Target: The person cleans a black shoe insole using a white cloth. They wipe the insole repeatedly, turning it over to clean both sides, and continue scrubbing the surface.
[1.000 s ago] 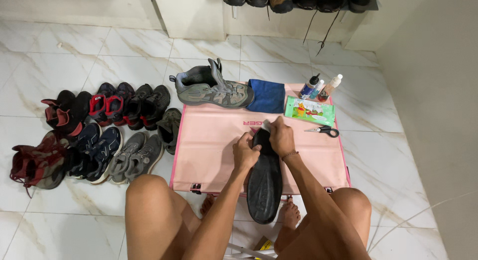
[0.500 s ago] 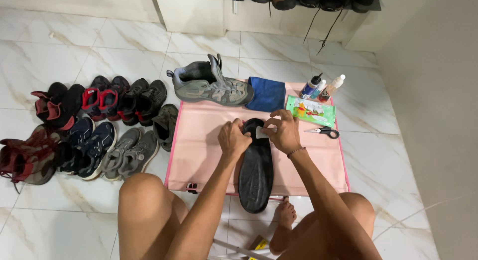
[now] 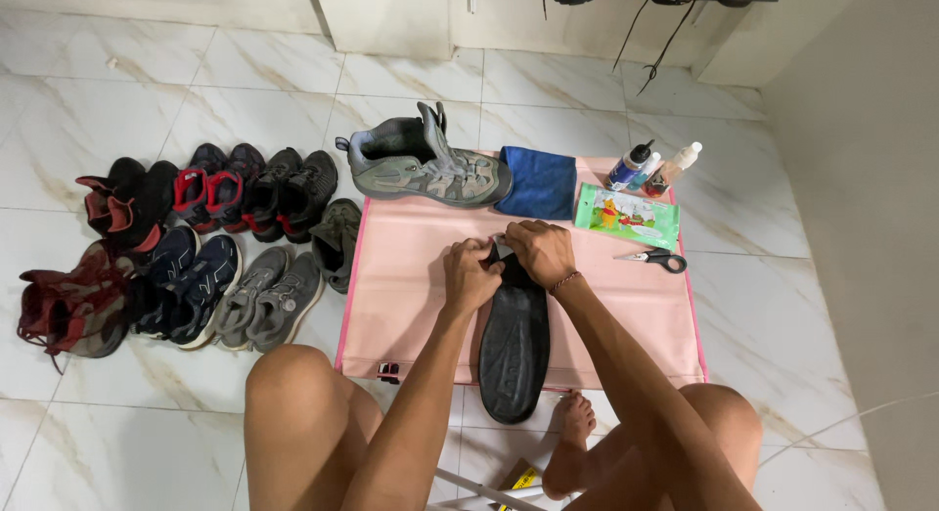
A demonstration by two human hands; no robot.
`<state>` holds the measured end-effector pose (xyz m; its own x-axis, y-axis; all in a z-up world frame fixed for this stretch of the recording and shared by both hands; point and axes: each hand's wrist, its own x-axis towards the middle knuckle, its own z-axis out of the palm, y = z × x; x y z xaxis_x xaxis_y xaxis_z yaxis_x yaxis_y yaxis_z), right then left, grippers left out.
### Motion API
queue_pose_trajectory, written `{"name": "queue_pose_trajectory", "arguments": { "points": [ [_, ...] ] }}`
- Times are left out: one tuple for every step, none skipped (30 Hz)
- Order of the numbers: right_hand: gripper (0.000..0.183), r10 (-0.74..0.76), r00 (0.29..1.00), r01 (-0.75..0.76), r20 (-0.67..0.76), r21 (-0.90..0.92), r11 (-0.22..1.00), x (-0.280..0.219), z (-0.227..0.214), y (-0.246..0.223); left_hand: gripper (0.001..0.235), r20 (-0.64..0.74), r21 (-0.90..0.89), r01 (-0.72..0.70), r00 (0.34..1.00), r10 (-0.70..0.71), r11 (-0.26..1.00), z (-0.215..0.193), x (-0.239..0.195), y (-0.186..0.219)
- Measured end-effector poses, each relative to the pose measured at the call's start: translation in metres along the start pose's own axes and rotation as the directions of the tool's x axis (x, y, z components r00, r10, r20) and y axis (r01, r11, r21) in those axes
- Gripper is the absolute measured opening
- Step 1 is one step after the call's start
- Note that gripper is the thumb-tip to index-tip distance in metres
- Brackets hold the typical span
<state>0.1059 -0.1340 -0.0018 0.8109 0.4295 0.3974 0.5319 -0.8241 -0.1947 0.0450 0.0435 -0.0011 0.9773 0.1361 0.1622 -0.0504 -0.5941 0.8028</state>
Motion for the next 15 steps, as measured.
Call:
{"name": "queue_pose_trajectory", "arguments": {
  "points": [
    [0.015,0.004,1.000,-0.004,0.001,0.000,1.000,0.000,0.002,0.010,0.039,0.004,0.000,0.000,1.000,0.000,1.000,-0.002,0.001,0.002],
    [0.011,-0.003,1.000,0.003,0.007,-0.038,0.999,0.000,0.004,0.018,0.038,0.014,-0.005,-0.024,1.000,0.024,1.000,-0.004,0.001,0.004],
    [0.008,-0.010,1.000,0.011,0.014,-0.076,0.997,-0.001,0.007,0.025,0.038,0.024,-0.011,-0.048,0.999,0.048,0.999,-0.008,0.001,0.005],
    [0.008,-0.012,1.000,0.014,0.024,-0.076,0.997,-0.004,-0.003,0.023,0.038,0.025,-0.015,-0.038,0.999,0.038,0.999,-0.005,-0.001,0.001],
    [0.009,0.088,0.989,-0.085,0.116,-0.030,0.996,-0.007,-0.014,0.021,0.040,0.042,0.004,-0.016,0.999,0.016,1.000,-0.003,-0.003,-0.002],
    [0.012,0.180,0.965,-0.184,0.192,0.004,0.983,0.003,-0.026,0.023,0.043,0.050,0.025,-0.010,0.999,0.008,1.000,-0.002,0.007,-0.004],
    [0.012,0.175,0.967,-0.178,0.185,0.001,0.984,0.005,-0.021,0.024,0.043,0.043,0.023,-0.016,0.999,0.015,1.000,-0.001,0.008,-0.003],
    [0.012,0.193,0.963,-0.204,0.190,0.043,0.978,0.004,-0.017,0.022,0.042,0.039,0.039,-0.010,0.999,0.009,0.999,-0.002,0.005,-0.001],
    [0.012,0.210,0.958,-0.230,0.195,0.086,0.969,0.002,-0.013,0.022,0.042,0.035,0.056,-0.005,0.999,0.003,0.998,-0.002,0.002,-0.001],
    [0.012,0.211,0.957,-0.232,0.198,0.087,0.969,0.004,-0.015,0.010,0.042,0.037,0.057,-0.003,0.999,0.001,0.998,-0.001,-0.001,0.000],
    [0.014,0.228,0.951,-0.247,0.208,0.070,0.966,0.006,-0.016,-0.001,0.039,0.029,0.060,-0.012,1.000,0.010,0.998,-0.001,-0.003,0.000],
    [0.016,0.242,0.947,-0.258,0.212,0.053,0.965,0.014,-0.017,-0.012,0.036,0.015,0.064,-0.025,1.000,0.024,0.998,-0.002,-0.001,0.000],
    [0.016,0.240,0.948,-0.257,0.209,0.055,0.965,0.016,-0.018,-0.007,0.036,0.013,0.067,-0.027,1.000,0.027,0.997,0.000,0.005,-0.002],
    [0.017,0.256,0.936,-0.268,0.241,0.019,0.963,0.012,-0.019,-0.004,0.037,0.016,0.079,-0.013,1.000,0.012,0.997,0.003,0.005,-0.005],
    [0.017,0.272,0.923,-0.278,0.272,-0.019,0.961,0.008,-0.019,-0.001,0.039,0.018,0.091,0.001,1.000,-0.003,0.996,0.006,0.004,-0.008]
  ]
}}
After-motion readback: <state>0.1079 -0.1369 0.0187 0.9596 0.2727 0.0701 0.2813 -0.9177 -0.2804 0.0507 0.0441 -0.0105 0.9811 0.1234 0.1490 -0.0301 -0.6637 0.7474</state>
